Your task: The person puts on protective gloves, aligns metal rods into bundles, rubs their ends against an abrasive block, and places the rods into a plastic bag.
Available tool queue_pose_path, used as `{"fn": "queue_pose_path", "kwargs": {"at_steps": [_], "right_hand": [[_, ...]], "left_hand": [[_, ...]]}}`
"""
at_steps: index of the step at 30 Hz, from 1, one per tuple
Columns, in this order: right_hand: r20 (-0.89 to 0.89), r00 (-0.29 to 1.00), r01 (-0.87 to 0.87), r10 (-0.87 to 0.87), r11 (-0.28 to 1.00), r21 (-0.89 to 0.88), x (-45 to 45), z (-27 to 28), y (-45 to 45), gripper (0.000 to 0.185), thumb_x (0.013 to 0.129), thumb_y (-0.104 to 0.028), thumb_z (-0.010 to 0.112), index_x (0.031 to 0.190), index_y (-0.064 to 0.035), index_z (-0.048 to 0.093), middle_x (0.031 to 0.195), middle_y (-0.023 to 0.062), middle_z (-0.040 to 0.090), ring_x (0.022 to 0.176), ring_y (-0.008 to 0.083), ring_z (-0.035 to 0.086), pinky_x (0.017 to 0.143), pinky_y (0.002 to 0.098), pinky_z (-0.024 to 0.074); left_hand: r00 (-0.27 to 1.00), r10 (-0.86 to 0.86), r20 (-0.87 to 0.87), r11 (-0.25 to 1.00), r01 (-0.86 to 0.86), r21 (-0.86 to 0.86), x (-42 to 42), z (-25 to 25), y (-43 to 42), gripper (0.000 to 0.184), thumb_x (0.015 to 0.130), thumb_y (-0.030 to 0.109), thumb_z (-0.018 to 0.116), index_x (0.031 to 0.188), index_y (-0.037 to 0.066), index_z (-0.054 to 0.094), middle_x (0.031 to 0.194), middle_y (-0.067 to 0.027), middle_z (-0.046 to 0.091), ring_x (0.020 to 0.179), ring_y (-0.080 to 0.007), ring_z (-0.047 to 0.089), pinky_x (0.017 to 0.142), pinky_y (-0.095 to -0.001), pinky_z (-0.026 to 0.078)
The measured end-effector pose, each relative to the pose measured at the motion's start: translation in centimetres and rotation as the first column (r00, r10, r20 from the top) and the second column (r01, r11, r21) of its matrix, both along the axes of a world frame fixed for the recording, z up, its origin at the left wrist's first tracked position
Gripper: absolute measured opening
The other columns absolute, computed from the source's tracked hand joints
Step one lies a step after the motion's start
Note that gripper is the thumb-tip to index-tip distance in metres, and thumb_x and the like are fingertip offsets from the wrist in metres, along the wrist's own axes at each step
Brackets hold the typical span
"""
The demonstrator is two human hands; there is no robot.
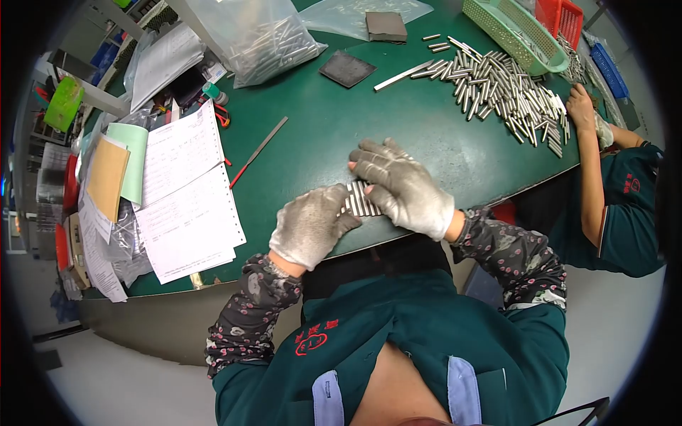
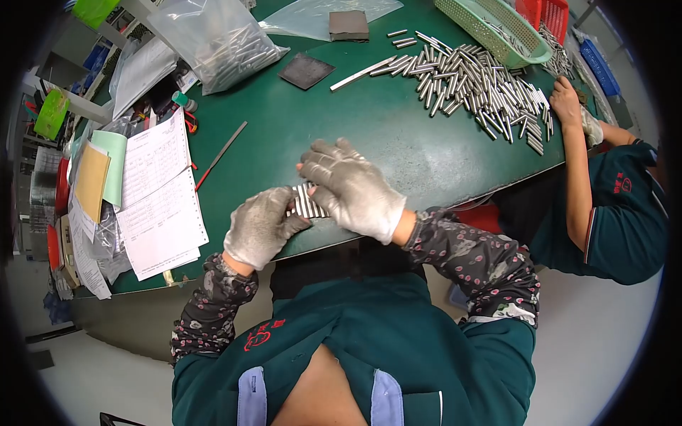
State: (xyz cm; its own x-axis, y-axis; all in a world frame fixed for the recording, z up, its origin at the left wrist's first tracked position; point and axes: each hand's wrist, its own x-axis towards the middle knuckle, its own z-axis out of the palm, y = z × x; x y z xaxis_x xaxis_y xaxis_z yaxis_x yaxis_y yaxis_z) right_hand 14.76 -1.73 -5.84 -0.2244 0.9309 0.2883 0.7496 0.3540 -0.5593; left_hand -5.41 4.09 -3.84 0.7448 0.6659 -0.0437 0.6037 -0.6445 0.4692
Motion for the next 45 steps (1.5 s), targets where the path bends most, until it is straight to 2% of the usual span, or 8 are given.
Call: {"fn": "queue_pose_path", "kwargs": {"at_steps": [16,18,20,24,34,39,43,45], "right_hand": [[0.01,1.0,0.006,-0.006,0.999,-0.034,-2.1,1.0,-0.2,0.024,0.072,-0.025,0.069,0.092,-0.0107,0.072,0.097,0.0082,0.068,0.095,0.0315,0.061,0.082,0.0456,0.0469],[-0.027,0.997,-0.068,0.068,0.998,-0.003,-2.2,0.7,-0.5,0.023,0.07,-0.023,0.069,0.088,-0.0105,0.071,0.095,0.0084,0.068,0.093,0.0313,0.062,0.081,0.0446,0.0467],[-0.083,0.982,-0.166,0.171,0.984,0.059,-2.3,0.2,-1.1,0.019,0.069,-0.022,0.07,0.083,-0.0089,0.07,0.093,0.0093,0.067,0.092,0.0307,0.062,0.081,0.0435,0.0459],[-0.125,0.951,-0.277,0.283,0.959,0.063,-2.9,0.2,-2.6,0.022,0.07,-0.024,0.071,0.084,-0.0075,0.069,0.091,0.0108,0.067,0.087,0.0327,0.063,0.08,0.0421,0.0471],[-0.49,0.872,-0.192,-0.006,0.915,-0.354,-4.9,3.2,-5.8,0.019,0.087,-0.016,0.058,0.093,0.0016,0.064,0.082,0.0156,0.063,0.077,0.0247,0.063,0.076,0.0361,0.0492],[-0.838,0.37,-0.32,-0.4,0.792,-0.519,-5.0,4.8,-6.3,0.035,0.096,-0.025,0.055,0.119,0.0009,0.06,0.118,0.008,0.061,0.104,0.0161,0.058,0.09,0.0296,0.0465],[-0.901,0.337,-0.291,-0.274,0.88,-0.377,-5.1,7.1,-6.2,0.046,0.096,-0.037,0.056,0.122,0.0,0.059,0.123,0.0088,0.059,0.113,0.0184,0.054,0.099,0.0334,0.0416],[-0.782,0.615,-0.095,-0.099,0.976,-0.197,-4.0,7.9,-5.6,0.048,0.095,-0.041,0.055,0.121,-0.0005,0.06,0.124,0.0116,0.059,0.115,0.0217,0.054,0.1,0.0355,0.0403]], "left_hand": [[0.747,0.275,0.605,0.913,-0.006,-0.409,-4.9,-1.1,-6.3,0.026,0.089,0.005,0.056,0.113,-0.003,0.052,0.087,-0.0082,0.068,0.066,-0.0102,0.058,0.061,-0.0261,0.05],[0.885,0.3,0.357,0.685,0.061,-0.726,-5.6,-1.2,-8.2,0.023,0.092,0.014,0.058,0.111,0.001,0.056,0.076,-0.0086,0.068,0.063,-0.009,0.056,0.059,-0.0237,0.045],[0.901,0.291,0.323,0.138,0.294,-0.946,-5.3,-3.9,-7.9,0.058,0.092,0.044,0.065,0.128,0.002,0.047,0.109,-0.0151,0.067,0.093,-0.017,0.063,0.075,-0.0269,0.049],[0.621,0.729,0.287,-0.301,0.669,-0.68,-1.8,-6.3,-8.3,0.092,0.078,0.06,0.071,0.145,0.007,0.035,0.15,-0.0138,0.034,0.137,-0.0309,0.039,0.107,-0.0499,0.04],[0.499,0.823,0.271,-0.161,0.662,-0.732,0.0,-3.2,-10.4,0.094,0.076,0.064,0.066,0.146,0.012,0.032,0.143,-0.0091,0.042,0.135,-0.0314,0.041,0.108,-0.0508,0.041],[0.487,0.865,0.116,-0.223,0.582,-0.782,0.8,-2.3,-9.8,0.03,0.092,0.022,0.07,0.115,0.011,0.056,0.102,-0.0049,0.064,0.087,-0.0155,0.064,0.069,-0.0325,0.06],[0.644,0.687,0.337,-0.022,0.482,-0.876,1.0,-1.1,-7.5,0.032,0.088,0.003,0.067,0.116,0.011,0.055,0.1,-0.0006,0.062,0.082,-0.0111,0.062,0.061,-0.0243,0.053],[0.689,0.594,0.415,0.043,0.488,-0.872,0.9,-0.1,-5.7,0.038,0.085,-0.002,0.067,0.118,0.011,0.054,0.1,0.0012,0.061,0.078,-0.0084,0.06,0.056,-0.0207,0.048]]}}
